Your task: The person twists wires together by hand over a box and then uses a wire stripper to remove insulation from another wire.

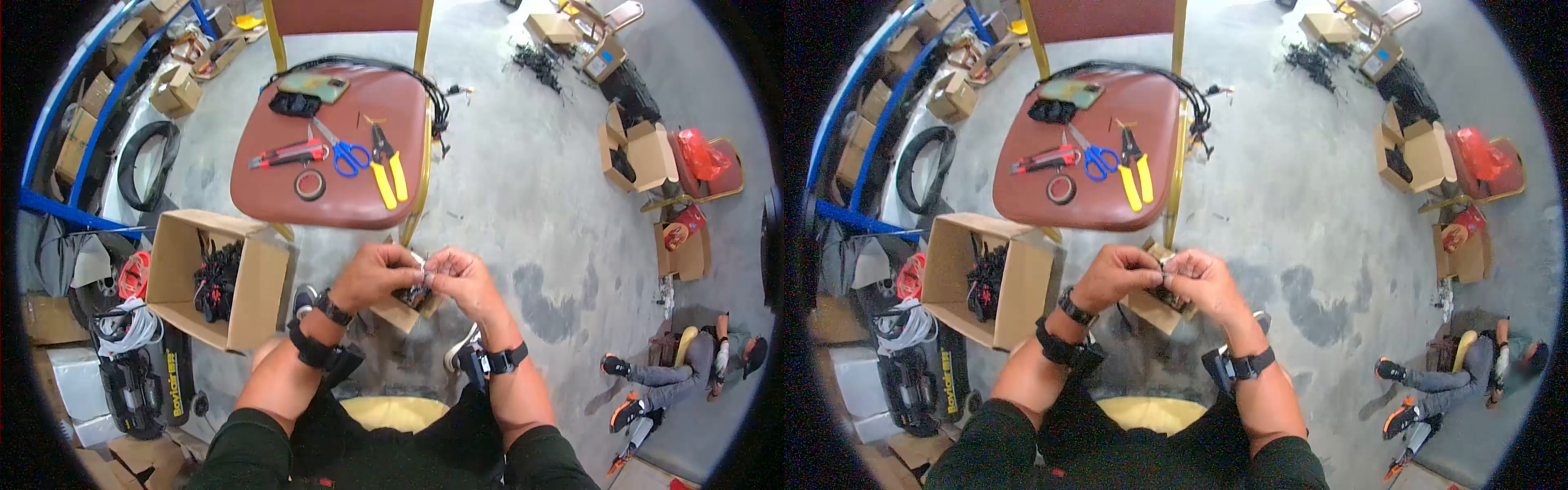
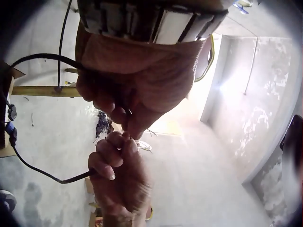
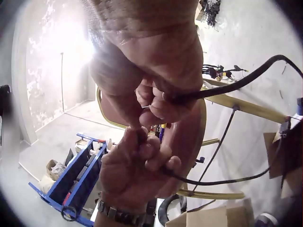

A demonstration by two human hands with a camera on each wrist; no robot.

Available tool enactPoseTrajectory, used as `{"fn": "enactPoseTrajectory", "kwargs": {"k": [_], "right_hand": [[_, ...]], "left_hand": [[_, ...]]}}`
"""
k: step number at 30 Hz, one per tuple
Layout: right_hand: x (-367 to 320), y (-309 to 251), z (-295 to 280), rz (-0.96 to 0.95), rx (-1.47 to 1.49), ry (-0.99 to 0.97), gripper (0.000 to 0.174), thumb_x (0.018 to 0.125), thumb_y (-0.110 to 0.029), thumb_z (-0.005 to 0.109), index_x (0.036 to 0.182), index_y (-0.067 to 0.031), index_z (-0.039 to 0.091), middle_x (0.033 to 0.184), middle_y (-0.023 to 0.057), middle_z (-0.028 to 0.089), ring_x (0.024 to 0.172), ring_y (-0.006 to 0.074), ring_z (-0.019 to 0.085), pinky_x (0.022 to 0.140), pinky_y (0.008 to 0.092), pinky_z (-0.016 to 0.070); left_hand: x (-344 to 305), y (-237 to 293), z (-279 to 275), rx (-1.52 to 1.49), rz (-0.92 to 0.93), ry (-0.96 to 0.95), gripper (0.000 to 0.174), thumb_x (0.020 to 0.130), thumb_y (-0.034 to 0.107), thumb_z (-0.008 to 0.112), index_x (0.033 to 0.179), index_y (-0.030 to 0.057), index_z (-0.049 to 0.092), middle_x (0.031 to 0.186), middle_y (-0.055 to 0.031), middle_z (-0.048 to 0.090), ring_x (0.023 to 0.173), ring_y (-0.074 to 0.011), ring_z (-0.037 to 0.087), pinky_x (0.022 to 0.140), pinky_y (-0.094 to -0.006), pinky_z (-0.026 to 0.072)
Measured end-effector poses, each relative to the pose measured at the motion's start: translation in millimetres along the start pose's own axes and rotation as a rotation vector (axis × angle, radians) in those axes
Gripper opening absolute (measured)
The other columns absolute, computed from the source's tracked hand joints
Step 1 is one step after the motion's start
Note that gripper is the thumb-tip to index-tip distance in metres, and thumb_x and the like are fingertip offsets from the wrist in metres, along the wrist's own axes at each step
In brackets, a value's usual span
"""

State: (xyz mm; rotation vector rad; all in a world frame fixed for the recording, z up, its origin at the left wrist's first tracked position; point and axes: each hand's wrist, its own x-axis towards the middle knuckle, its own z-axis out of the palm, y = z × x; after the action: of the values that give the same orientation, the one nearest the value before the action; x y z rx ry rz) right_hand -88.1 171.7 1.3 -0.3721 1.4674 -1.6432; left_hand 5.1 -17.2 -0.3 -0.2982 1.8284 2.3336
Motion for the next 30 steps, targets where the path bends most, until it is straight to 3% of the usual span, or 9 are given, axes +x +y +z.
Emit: {"fn": "enactPoseTrajectory", "kwargs": {"k": [8,13,16,25,30], "right_hand": [[-6.1,-8.4,7.5,0.027,-0.097,0.003,0.011,0.084,-0.005,0.069,0.094,-0.005,0.063,0.077,-0.0028,0.062,0.065,0.0051,0.057,0.058,0.0223,0.0471],[-8.7,-9.6,19.0,-0.042,-0.151,0.017,0.01,0.083,-0.006,0.072,0.09,-0.0048,0.065,0.073,-0.0052,0.059,0.061,0.0016,0.048,0.057,0.0188,0.0388],[-7.3,0.8,18.3,-0.057,-0.208,-0.013,0.011,0.085,-0.008,0.069,0.094,-0.0052,0.065,0.071,-0.004,0.058,0.061,0.0032,0.052,0.055,0.0203,0.0433],[-13.7,16.6,37.1,-0.18,-0.281,0.038,0.006,0.086,-0.008,0.068,0.09,-0.0049,0.065,0.063,-0.0074,0.053,0.057,0.0009,0.045,0.05,0.0202,0.0361],[-14.2,25.1,41.2,-0.229,-0.252,0.043,0.008,0.086,-0.004,0.067,0.093,-0.0039,0.065,0.066,-0.0069,0.055,0.06,0.0016,0.048,0.054,0.0203,0.0392]], "left_hand": [[-4.2,-5.9,5.5,0.022,0.033,0.069,0.011,0.081,0.011,0.073,0.084,0.001,0.07,0.079,0.0,0.067,0.072,-0.0061,0.058,0.065,-0.0238,0.0483],[-9.2,-12.7,7.0,-0.01,0.064,0.118,0.008,0.078,0.008,0.071,0.079,0.0003,0.068,0.075,0.0015,0.064,0.07,-0.0054,0.057,0.062,-0.0232,0.047],[-15.6,-12.8,6.2,0.046,0.076,0.16,0.006,0.078,0.006,0.072,0.081,0.0011,0.069,0.076,0.0006,0.066,0.071,-0.0063,0.059,0.063,-0.0226,0.0472],[-36.9,-4.6,12.8,0.156,0.04,0.295,0.011,0.075,0.009,0.068,0.075,-0.0011,0.067,0.069,0.0006,0.062,0.065,-0.0066,0.054,0.059,-0.0256,0.0457],[-40.6,-11.4,10.8,0.125,0.082,0.29,0.01,0.078,0.01,0.068,0.076,0.0003,0.069,0.07,0.0022,0.063,0.064,-0.006,0.053,0.057,-0.0235,0.0442]]}}
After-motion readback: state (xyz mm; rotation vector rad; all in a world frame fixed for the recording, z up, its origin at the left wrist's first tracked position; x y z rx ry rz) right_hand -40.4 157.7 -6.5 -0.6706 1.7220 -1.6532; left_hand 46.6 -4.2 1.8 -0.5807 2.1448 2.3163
